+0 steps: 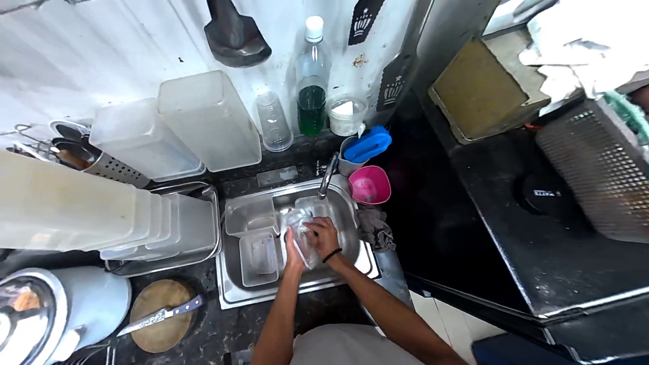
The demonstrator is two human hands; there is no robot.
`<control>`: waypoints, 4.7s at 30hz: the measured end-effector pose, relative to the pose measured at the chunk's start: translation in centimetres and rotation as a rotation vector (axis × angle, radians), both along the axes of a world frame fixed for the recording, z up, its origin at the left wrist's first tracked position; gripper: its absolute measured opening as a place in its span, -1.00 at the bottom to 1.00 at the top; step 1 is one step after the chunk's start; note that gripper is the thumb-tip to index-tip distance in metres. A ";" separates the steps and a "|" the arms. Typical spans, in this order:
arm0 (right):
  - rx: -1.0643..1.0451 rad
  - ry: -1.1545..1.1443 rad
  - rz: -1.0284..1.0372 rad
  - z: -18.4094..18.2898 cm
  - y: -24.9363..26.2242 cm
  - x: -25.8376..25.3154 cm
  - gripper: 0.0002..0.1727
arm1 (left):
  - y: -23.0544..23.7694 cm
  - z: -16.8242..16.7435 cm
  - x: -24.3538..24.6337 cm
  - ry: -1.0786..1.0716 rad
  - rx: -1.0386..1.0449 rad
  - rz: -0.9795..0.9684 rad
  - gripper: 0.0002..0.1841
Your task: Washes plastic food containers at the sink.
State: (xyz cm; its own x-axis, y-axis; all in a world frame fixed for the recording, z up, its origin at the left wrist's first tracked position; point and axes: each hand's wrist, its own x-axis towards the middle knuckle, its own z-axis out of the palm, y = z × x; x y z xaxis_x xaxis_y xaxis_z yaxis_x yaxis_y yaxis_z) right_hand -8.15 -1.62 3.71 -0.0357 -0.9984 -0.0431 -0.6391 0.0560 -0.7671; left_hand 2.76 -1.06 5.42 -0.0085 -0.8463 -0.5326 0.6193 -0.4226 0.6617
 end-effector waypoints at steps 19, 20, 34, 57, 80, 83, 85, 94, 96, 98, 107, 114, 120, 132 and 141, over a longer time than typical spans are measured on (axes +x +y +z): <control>-0.049 -0.388 0.131 3.4 -0.2 1.2 -0.68 | 2.9 1.5 1.7 -0.129 -0.070 -0.256 -0.28; -0.081 -0.391 0.158 2.6 -0.1 1.1 -0.68 | 2.9 1.9 2.0 -0.121 -0.050 -0.246 -0.33; 0.215 -1.191 -0.494 1.7 0.7 -1.2 -0.60 | -1.0 -0.1 3.3 -0.833 -0.227 -0.285 -0.32; 0.165 -0.108 -0.039 0.7 2.4 0.7 -0.45 | 1.2 3.3 4.1 -0.079 0.166 -0.124 -0.61; 0.290 -0.077 -0.040 1.4 0.0 0.2 -0.47 | -1.7 1.6 2.1 -0.072 0.092 0.030 -0.56; 0.206 -0.106 0.000 1.0 4.1 -0.4 -0.47 | -3.4 0.2 0.4 -0.248 0.213 -0.098 -0.52; 0.165 -0.163 -0.064 1.1 5.7 -1.7 -0.51 | -4.0 -0.7 -1.6 -0.299 0.260 -0.193 -0.47; 0.699 -0.100 -0.044 1.5 -5.8 -2.4 -0.54 | -1.7 5.0 0.4 -0.557 0.199 -0.105 -0.54; 0.787 -0.062 -0.022 1.6 -6.7 -2.2 -0.53 | 1.0 3.2 5.1 -0.939 0.173 -0.166 -0.63; 0.812 0.018 -0.011 2.4 -6.8 -2.2 -0.52 | 2.5 -0.2 9.8 -1.225 0.261 -0.413 -0.48; 0.758 0.235 0.093 4.3 -6.2 -1.1 -0.53 | 3.2 -4.9 11.6 -1.469 0.133 -0.767 -0.45; 0.524 0.590 0.301 0.9 -6.1 -0.2 -0.51 | 3.1 -4.4 10.9 -1.529 0.251 -0.904 -0.49; 0.660 0.651 0.726 0.6 -5.8 -0.9 -0.56 | 3.2 -1.2 9.8 -1.641 0.254 -0.892 -0.46; 0.507 0.665 1.122 -0.8 -2.5 4.2 -0.64 | 3.2 -4.4 11.2 -1.346 0.201 -0.756 -0.62; 0.683 0.354 0.663 0.9 -3.3 6.0 -0.53 | 4.1 -0.9 15.1 -1.303 0.104 -0.599 -0.58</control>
